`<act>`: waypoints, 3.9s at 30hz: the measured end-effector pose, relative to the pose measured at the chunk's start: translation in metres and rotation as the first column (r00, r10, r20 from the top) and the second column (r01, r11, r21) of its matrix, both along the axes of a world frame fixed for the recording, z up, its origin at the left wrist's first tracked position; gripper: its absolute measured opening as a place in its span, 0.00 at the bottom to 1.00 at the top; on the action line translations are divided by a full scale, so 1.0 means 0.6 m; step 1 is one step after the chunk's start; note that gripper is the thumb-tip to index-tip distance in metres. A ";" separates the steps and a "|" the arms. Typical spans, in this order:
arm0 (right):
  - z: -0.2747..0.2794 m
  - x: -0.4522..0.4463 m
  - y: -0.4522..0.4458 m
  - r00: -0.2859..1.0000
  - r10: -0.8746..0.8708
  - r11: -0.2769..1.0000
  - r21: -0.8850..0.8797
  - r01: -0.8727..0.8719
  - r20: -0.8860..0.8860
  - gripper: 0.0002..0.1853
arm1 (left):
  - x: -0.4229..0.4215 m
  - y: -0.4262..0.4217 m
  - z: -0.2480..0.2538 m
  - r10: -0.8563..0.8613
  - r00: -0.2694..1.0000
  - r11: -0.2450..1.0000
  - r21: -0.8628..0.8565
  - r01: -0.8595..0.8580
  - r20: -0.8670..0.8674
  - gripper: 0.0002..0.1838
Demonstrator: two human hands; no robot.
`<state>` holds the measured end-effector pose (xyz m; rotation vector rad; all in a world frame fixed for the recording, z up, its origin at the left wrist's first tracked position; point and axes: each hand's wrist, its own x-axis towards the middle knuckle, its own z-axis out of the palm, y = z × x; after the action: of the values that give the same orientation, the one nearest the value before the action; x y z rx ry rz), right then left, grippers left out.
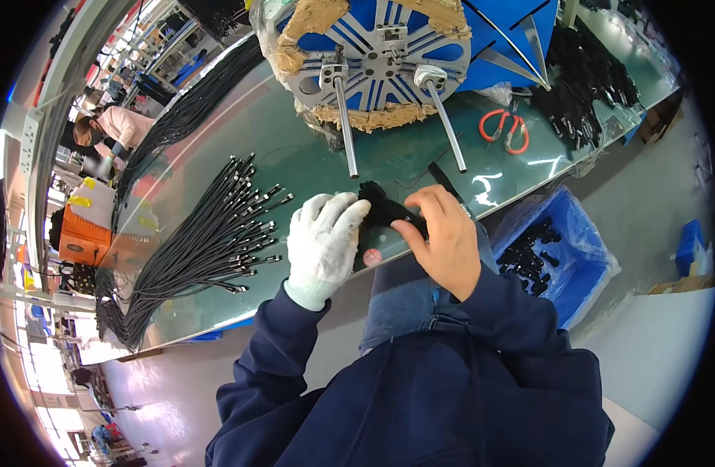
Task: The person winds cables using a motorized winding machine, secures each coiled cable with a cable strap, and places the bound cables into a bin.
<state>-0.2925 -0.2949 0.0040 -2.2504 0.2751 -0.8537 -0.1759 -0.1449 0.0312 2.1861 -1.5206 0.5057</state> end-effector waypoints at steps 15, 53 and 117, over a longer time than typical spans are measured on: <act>0.014 0.034 -0.042 0.953 0.152 0.960 0.270 -0.078 -0.262 0.13 | 0.014 -0.018 -0.010 -0.009 1.000 1.000 -0.002 0.009 -0.027 0.19; 0.016 -0.018 -0.107 0.986 -0.126 0.986 0.099 0.137 -0.108 0.08 | -0.006 -0.041 -0.029 -0.208 0.978 0.977 0.055 0.206 0.027 0.18; -0.006 -0.070 -0.360 0.966 -0.224 0.762 -0.642 0.089 -0.132 0.16 | -0.043 -0.018 -0.041 -0.110 0.984 0.990 0.070 0.121 -0.142 0.23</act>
<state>-0.3347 -0.5112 0.0003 -2.9984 0.3056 -0.8965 -0.2016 -0.1560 0.0065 2.1268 -1.6052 0.2557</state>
